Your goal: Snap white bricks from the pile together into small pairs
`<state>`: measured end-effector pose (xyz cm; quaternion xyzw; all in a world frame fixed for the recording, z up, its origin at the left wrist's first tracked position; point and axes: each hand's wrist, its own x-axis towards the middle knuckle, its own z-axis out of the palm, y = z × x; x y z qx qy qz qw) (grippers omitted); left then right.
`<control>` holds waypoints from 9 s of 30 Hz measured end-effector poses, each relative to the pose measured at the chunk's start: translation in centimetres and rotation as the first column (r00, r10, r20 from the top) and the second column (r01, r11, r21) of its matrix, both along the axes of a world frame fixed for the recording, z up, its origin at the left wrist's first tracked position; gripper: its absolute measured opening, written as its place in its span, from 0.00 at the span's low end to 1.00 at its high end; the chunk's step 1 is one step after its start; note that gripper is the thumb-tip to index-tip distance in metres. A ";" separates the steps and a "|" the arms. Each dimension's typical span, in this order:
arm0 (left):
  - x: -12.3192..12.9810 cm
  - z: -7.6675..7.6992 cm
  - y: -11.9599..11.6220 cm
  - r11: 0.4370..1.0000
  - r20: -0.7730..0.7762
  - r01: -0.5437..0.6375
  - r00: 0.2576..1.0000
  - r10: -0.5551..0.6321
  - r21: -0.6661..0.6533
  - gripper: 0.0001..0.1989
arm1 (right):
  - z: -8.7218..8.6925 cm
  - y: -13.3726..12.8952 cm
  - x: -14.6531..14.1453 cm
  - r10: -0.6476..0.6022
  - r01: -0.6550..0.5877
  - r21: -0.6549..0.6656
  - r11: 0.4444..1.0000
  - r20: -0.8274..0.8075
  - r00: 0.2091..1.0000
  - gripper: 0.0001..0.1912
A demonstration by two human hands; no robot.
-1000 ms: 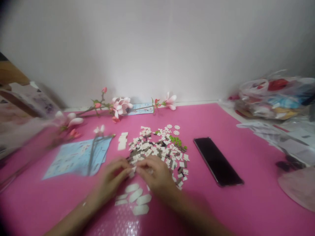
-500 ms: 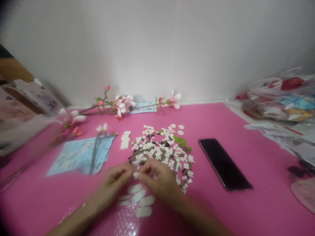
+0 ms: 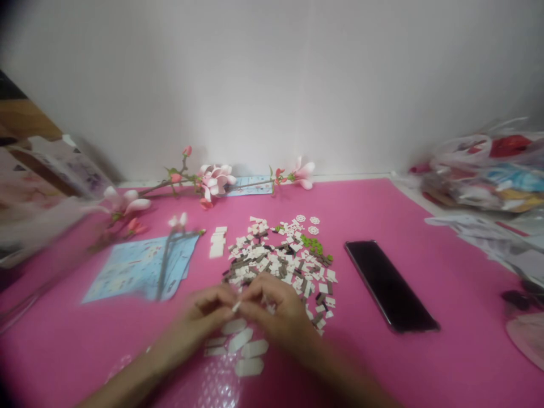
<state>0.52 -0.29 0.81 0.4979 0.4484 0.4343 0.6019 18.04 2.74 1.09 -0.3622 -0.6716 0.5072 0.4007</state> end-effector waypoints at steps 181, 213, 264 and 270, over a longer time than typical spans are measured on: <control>-0.3 -0.7 -0.3 0.920 -0.319 0.032 0.942 0.103 0.392 0.06 | -1.3 -0.5 0.2 -0.061 0.006 0.348 0.937 0.148 0.987 0.04; -0.9 -1.4 1.7 0.870 0.265 -0.387 0.843 0.468 -0.305 0.10 | -0.2 1.3 2.1 -0.054 -0.294 0.353 0.888 0.715 0.697 0.08; -0.8 -2.2 1.4 0.888 0.209 -0.329 0.890 0.405 -0.320 0.11 | -1.7 1.5 2.0 -0.202 -0.102 0.352 0.931 0.724 0.660 0.06; -0.7 -1.9 1.3 0.913 0.148 -0.296 0.927 0.346 -0.281 0.11 | -1.9 1.4 1.9 -0.199 -0.052 0.334 0.941 0.672 0.713 0.06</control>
